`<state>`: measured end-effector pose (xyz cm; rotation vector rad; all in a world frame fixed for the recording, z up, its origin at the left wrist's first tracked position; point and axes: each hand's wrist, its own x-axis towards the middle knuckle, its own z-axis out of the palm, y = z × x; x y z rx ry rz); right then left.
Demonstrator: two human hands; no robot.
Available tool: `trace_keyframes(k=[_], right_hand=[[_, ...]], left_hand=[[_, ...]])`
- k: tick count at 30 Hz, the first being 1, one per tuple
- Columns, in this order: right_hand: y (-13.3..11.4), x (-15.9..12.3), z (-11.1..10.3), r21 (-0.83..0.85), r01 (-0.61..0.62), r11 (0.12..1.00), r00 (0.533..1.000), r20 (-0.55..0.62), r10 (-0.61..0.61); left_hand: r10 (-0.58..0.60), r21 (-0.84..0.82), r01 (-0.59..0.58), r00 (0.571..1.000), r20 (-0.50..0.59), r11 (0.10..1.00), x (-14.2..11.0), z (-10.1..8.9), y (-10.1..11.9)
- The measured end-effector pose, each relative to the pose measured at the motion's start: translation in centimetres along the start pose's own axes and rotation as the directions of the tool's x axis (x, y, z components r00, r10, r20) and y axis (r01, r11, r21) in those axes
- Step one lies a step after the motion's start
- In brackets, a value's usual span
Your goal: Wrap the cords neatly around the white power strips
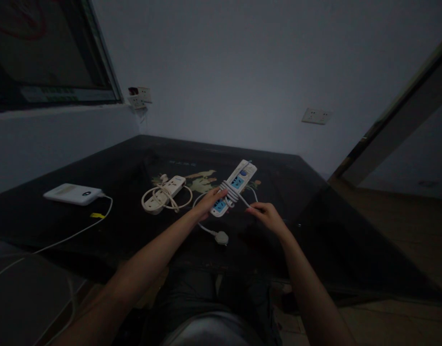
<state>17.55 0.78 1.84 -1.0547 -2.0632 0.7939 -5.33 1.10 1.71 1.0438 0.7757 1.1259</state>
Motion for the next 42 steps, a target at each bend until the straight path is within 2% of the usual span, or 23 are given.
trace_keyframes(k=[5, 10, 15, 17, 19, 22, 24, 26, 29, 31, 33, 35, 37, 39, 42], right_hand=[[-0.2, -0.1, -0.2, 0.065, -0.008, 0.998, 0.998, 0.059, 0.004], [0.0, 0.7, -0.5, 0.195, -0.054, 0.979, 0.959, 0.285, -0.003], [-1.6, 2.0, -2.8, 0.279, -0.09, 0.956, 0.9, 0.434, -0.042], [-3.3, 2.2, -4.2, 0.257, -0.092, 0.962, 0.907, 0.42, -0.026], [-5.4, 2.4, -5.7, 0.211, -0.053, 0.976, 0.932, 0.361, -0.027], [-8.5, 3.0, -7.5, 0.13, 0.028, 0.991, 0.918, 0.389, -0.077], [-10.0, 3.6, -8.1, 0.084, 0.089, 0.992, 0.89, 0.441, -0.117], [-11.0, 4.2, -8.0, 0.048, 0.144, 0.988, 0.855, 0.496, -0.149], [-11.7, 4.9, -7.1, -0.035, 0.237, 0.971, 0.798, 0.577, -0.174], [-11.7, 5.4, -6.4, -0.133, 0.312, 0.941, 0.771, 0.615, -0.168], [-11.6, 5.8, -5.7, -0.248, 0.372, 0.894, 0.773, 0.616, -0.151], [-11.7, 6.2, -5.2, -0.365, 0.397, 0.842, 0.811, 0.568, -0.136], [-12.1, 6.7, -4.8, -0.469, 0.388, 0.794, 0.85, 0.514, -0.112], [-12.8, 7.0, -4.7, -0.55, 0.358, 0.755, 0.873, 0.485, -0.061], [-14.1, 7.2, -4.6, -0.635, 0.297, 0.713, 0.885, 0.463, 0.043]], left_hand=[[0.002, -0.012, -0.001, 0.997, 0.083, 1.0, -0.3, -0.1, 0.1], [0.001, 0.03, -0.008, 0.971, 0.237, 1.0, -1.2, -0.3, 1.0], [-0.056, 0.08, 0.034, 0.955, 0.293, 0.996, -2.2, 0.1, 2.5], [-0.072, 0.112, 0.036, 0.938, 0.34, 0.993, -2.6, 0.3, 3.5], [-0.083, 0.162, 0.021, 0.919, 0.385, 0.987, -2.8, 0.4, 4.8], [-0.098, 0.238, 0.0, 0.91, 0.402, 0.971, -3.0, 0.4, 6.9], [-0.123, 0.291, 0.002, 0.909, 0.398, 0.957, -3.0, 0.4, 8.2], [-0.164, 0.362, 0.015, 0.909, 0.384, 0.932, -3.1, 0.6, 9.3], [-0.154, 0.442, -0.003, 0.935, 0.318, 0.897, -3.5, 1.5, 10.7], [-0.156, 0.514, -0.042, 0.929, 0.336, 0.857, -3.9, 2.3, 11.3], [-0.197, 0.633, -0.13, 0.886, 0.42, 0.763, -4.4, 3.2, 11.7], [-0.177, 0.735, -0.266, 0.868, 0.465, 0.624, -4.8, 3.9, 11.8], [-0.085, 0.804, -0.361, 0.889, 0.449, 0.471, -5.1, 4.4, 11.8], [-0.022, 0.875, -0.381, 0.914, 0.406, 0.299, -5.4, 4.6, 11.8], [-0.033, 0.939, -0.338, 0.941, 0.336, -0.06, -5.8, 4.8, 11.5]])
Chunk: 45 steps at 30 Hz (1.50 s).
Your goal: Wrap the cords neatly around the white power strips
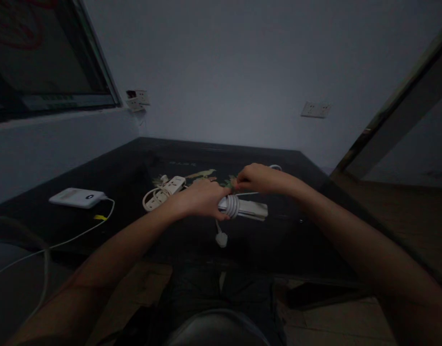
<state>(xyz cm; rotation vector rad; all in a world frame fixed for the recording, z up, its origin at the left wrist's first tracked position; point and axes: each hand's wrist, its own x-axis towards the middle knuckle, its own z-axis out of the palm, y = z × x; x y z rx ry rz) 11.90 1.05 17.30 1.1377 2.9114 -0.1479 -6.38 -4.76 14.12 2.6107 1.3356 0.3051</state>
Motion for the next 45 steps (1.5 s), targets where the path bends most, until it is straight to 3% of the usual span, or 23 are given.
trace_keyframes(k=[2, 5, 9, 15, 20, 23, 25, 28, 31, 34, 36, 40, 45], right_hand=[[-0.5, -0.1, -0.4, -0.008, -0.046, 0.999, 0.999, 0.013, 0.046], [-1.0, -0.6, -0.4, 0.024, -0.081, 0.996, 0.997, 0.007, 0.081], [-1.8, -1.2, 1.1, 0.04, -0.14, 0.989, 0.987, -0.072, 0.142], [-3.9, -1.8, 4.0, -0.042, -0.203, 0.978, 0.958, -0.214, 0.189], [-4.7, -2.2, 4.7, -0.043, -0.261, 0.964, 0.929, -0.284, 0.239], [-3.7, -3.0, 4.4, 0.079, -0.275, 0.958, 0.906, -0.313, 0.286], [-2.4, -3.7, 4.4, 0.323, -0.204, 0.924, 0.921, -0.257, 0.293], [-0.1, -5.0, 4.9, 0.727, -0.01, 0.686, 0.985, -0.11, 0.131], [2.2, -6.0, 5.2, 0.868, 0.135, 0.477, 0.99, -0.139, -0.028], [3.9, -6.6, 4.3, 0.888, 0.233, 0.395, 0.971, -0.238, -0.039], [4.5, -6.9, 2.7, 0.868, 0.252, 0.427, 0.966, -0.249, -0.064], [4.1, -7.2, -2.6, 0.751, 0.224, 0.621, 0.975, -0.168, -0.148], [2.6, -7.7, -9.2, 0.577, 0.191, 0.794, 0.971, -0.229, -0.067]], left_hand=[[-0.042, 0.199, 0.042, 0.999, -0.002, 0.979, -0.2, 0.4, 0.0], [-0.082, 0.287, 0.1, 0.994, -0.076, 0.953, -0.3, 1.6, -0.5], [-0.103, 0.18, 0.141, 0.974, -0.202, 0.974, -0.1, 3.6, -2.4], [-0.111, -0.014, 0.113, 0.937, -0.331, 0.994, 0.1, 5.7, -4.2], [-0.143, -0.079, 0.121, 0.905, -0.401, 0.989, 0.4, 6.1, -4.8], [-0.177, -0.092, 0.152, 0.862, -0.475, 0.984, 0.4, 5.7, -5.5], [-0.214, -0.082, 0.201, 0.83, -0.516, 0.976, 0.2, 5.0, -6.1], [-0.255, -0.064, 0.266, 0.787, -0.562, 0.962, -0.2, 3.4, -7.0], [-0.269, -0.058, 0.294, 0.751, -0.603, 0.954, -0.3, 1.2, -7.5], [-0.263, -0.031, 0.317, 0.725, -0.637, 0.948, -0.1, -1.3, -7.5], [-0.257, -0.013, 0.331, 0.706, -0.66, 0.943, 0.2, -3.2, -7.3], [-0.216, -0.007, 0.308, 0.652, -0.727, 0.951, 0.7, -7.3, -6.7], [-0.153, -0.011, 0.248, 0.564, -0.812, 0.969, 0.9, -11.9, -6.0]])
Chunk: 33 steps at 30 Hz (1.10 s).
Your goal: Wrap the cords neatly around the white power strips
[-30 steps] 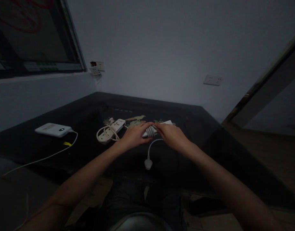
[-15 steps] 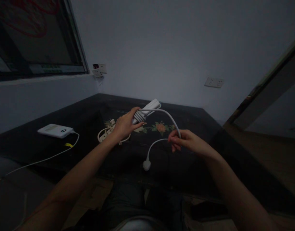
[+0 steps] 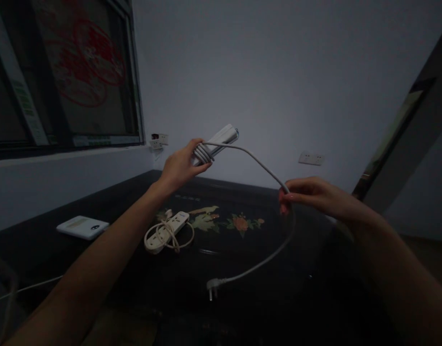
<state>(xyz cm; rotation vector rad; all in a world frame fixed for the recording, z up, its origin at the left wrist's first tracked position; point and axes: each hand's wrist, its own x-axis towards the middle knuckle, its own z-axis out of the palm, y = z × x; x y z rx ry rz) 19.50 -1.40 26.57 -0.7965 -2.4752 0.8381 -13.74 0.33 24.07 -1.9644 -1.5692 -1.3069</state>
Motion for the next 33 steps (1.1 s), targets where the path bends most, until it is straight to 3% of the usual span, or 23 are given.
trace_keyframes(k=[5, 8, 12, 15, 18, 21, 28, 33], right_hand=[[-2.4, 0.9, -2.2, -0.236, -0.071, 0.969, 0.988, -0.15, 0.036], [-3.1, 1.3, -2.9, -0.426, -0.138, 0.894, 0.959, -0.282, 0.013], [-3.8, 1.7, -3.7, -0.637, -0.277, 0.719, 0.854, -0.507, -0.12], [-4.3, 1.9, -3.6, -0.627, -0.265, 0.733, 0.797, -0.57, -0.199], [-4.8, 2.0, -2.8, -0.457, -0.157, 0.875, 0.845, -0.52, -0.12], [-5.0, 2.1, -1.9, -0.34, -0.04, 0.94, 0.891, -0.438, -0.12], [-5.0, 2.2, -1.6, -0.424, 0.04, 0.905, 0.92, -0.338, -0.199], [-5.2, 1.9, -1.1, -0.398, 0.015, 0.917, 0.941, -0.304, -0.147]], left_hand=[[0.007, -0.165, -0.02, 0.997, -0.078, 0.986, 1.3, -1.2, 0.0], [-0.02, -0.263, 0.0, 0.997, -0.074, 0.965, 1.2, -0.9, -0.4], [-0.054, -0.344, 0.042, 0.998, -0.026, 0.938, 0.8, -0.2, -0.8], [-0.059, -0.393, 0.048, 0.998, -0.017, 0.918, 0.8, 0.0, -1.0], [-0.09, -0.439, 0.074, 0.996, -0.016, 0.895, 0.9, 0.3, -1.2], [-0.115, -0.504, 0.105, 0.993, 0.011, 0.857, 0.7, 0.9, -1.5], [-0.151, -0.608, 0.145, 0.988, 0.041, 0.781, -0.8, 2.3, -0.9], [-0.147, -0.666, 0.132, 0.989, 0.034, 0.734, -1.5, 2.4, -0.3]])
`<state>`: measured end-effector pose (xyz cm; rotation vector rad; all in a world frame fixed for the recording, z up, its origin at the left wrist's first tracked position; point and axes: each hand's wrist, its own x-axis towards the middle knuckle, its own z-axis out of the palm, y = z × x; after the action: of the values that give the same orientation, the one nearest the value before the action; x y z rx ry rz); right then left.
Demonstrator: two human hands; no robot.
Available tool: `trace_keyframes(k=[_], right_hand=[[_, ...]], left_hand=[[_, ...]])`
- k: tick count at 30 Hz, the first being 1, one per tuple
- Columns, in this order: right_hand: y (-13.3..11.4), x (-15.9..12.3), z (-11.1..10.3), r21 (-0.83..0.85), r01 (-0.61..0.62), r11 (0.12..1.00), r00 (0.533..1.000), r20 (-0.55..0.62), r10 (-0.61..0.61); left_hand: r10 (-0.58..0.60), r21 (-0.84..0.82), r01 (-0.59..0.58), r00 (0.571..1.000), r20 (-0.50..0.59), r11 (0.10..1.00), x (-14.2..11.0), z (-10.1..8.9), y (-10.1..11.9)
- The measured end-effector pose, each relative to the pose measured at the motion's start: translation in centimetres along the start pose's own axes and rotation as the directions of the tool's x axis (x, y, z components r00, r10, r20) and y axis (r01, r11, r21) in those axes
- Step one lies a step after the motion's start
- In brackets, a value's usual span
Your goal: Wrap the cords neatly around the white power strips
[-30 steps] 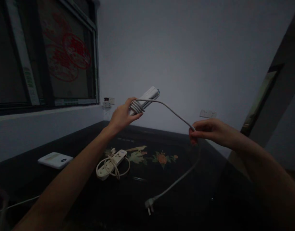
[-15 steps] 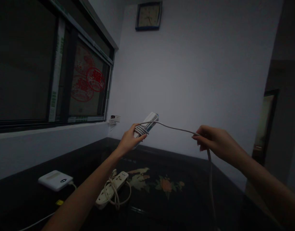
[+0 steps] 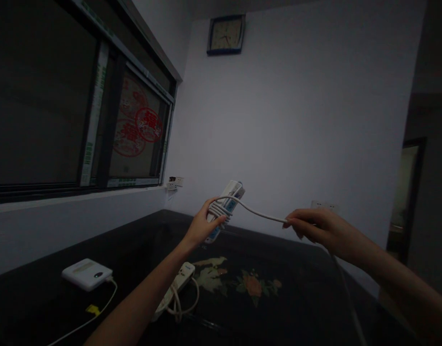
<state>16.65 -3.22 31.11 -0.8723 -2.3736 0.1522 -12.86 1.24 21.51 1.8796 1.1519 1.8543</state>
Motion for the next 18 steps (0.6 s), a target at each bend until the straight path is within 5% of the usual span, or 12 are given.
trace_keyframes(k=[10, 18], right_hand=[[0.1, -1.5, 3.3, 0.126, -0.036, 0.991, 0.997, 0.068, 0.028], [0.8, -2.2, 6.4, 0.093, -0.052, 0.994, 0.992, 0.116, 0.041]], left_hand=[[-0.189, -0.386, 0.232, 0.971, 0.148, 0.893, -2.2, 0.8, 1.2], [-0.233, -0.497, 0.311, 0.949, 0.213, 0.81, -3.9, 2.1, 1.4]])
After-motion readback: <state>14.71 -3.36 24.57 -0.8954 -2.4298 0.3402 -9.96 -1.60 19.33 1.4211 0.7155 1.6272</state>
